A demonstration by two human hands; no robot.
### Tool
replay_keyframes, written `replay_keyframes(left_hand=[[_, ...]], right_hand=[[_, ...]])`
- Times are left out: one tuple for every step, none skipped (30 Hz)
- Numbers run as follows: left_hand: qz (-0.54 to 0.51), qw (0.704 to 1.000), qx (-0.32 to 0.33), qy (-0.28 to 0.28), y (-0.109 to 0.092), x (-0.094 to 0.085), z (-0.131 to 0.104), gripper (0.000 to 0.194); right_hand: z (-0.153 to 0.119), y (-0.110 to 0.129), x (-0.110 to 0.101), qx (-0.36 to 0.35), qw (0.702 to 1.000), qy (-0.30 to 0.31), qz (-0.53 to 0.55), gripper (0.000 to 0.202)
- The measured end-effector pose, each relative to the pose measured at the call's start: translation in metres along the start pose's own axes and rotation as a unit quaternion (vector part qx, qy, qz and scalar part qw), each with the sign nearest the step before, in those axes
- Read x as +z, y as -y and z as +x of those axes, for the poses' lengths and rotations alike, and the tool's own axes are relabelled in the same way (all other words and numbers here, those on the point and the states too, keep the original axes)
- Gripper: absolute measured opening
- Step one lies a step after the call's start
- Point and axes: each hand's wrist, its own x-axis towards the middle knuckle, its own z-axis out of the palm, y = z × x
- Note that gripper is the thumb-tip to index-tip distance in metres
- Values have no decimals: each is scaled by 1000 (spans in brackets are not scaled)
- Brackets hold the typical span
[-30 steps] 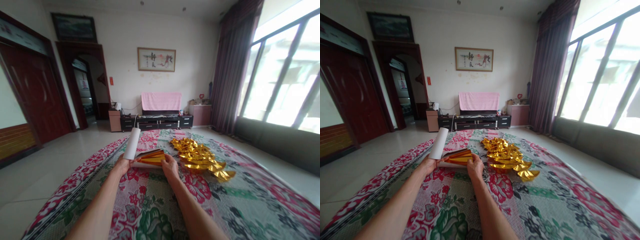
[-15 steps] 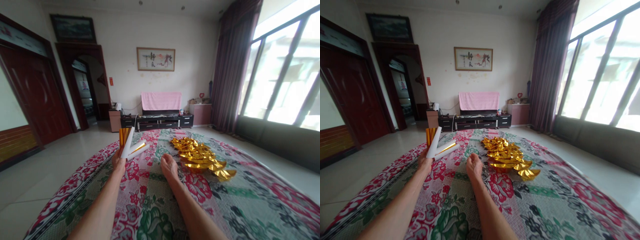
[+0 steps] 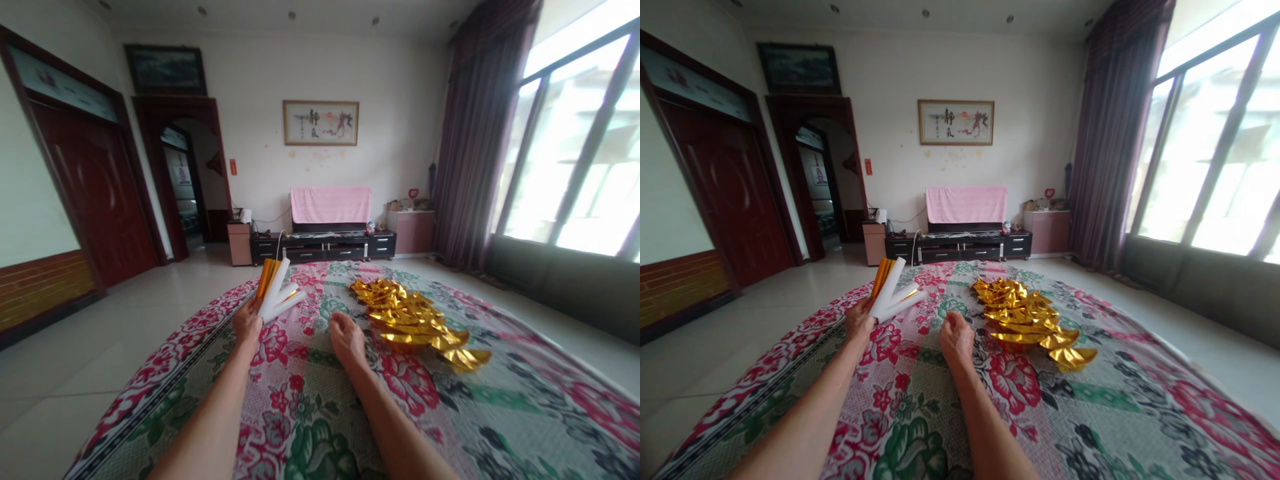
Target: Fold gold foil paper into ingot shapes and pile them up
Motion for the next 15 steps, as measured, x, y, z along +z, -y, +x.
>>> replay_keyframes(left_hand=[[11,1000,6,-1,-2,0,-1,15],[23,1000,11,2,-4,-1,-2,15],[38,999,16,6,-6,-1,-3,15],[53,998,24,10,-9,0,-4,16],[65,997,36,13,-12,0,-5,16],[71,996,52,16,-14,1,-6,16],[71,995,72,20,-16,2,-7,15],[69,993,93,25,-18,2,-8,15],[67,991,114,30,-19,3,-9,15],[68,988,131,34,-20,4,-9,15],[70,987,142,38,-21,5,-10,15],[75,985,147,40,-21,5,-10,15],[81,985,149,40,-21,5,-10,15],[89,984,147,39,-21,5,-11,14],[98,984,145,38,-21,5,-11,14]], right_hand=[[0,0,0,0,1000,0,-3,34],[0,0,0,1,1000,-1,-6,34],[0,0,0,1,1000,-2,-9,33],[0,-1,0,3,1000,-3,-10,33],[0,-1,0,4,1000,-4,-10,33],[1,-2,1,5,1000,-5,-8,33],[1,-2,1,5,1000,-6,-4,33],[1,-3,2,4,1000,-6,-1,33],[1,-3,2,4,1000,-6,0,33],[1,-4,2,4,1000,-6,-2,33],[1,-4,2,3,1000,-5,-4,34],[1,-4,2,4,1000,-4,-5,34],[1,-3,2,4,1000,-3,-6,34],[1,-3,1,4,1000,-3,-7,34],[0,-2,1,4,1000,-3,-8,34]])
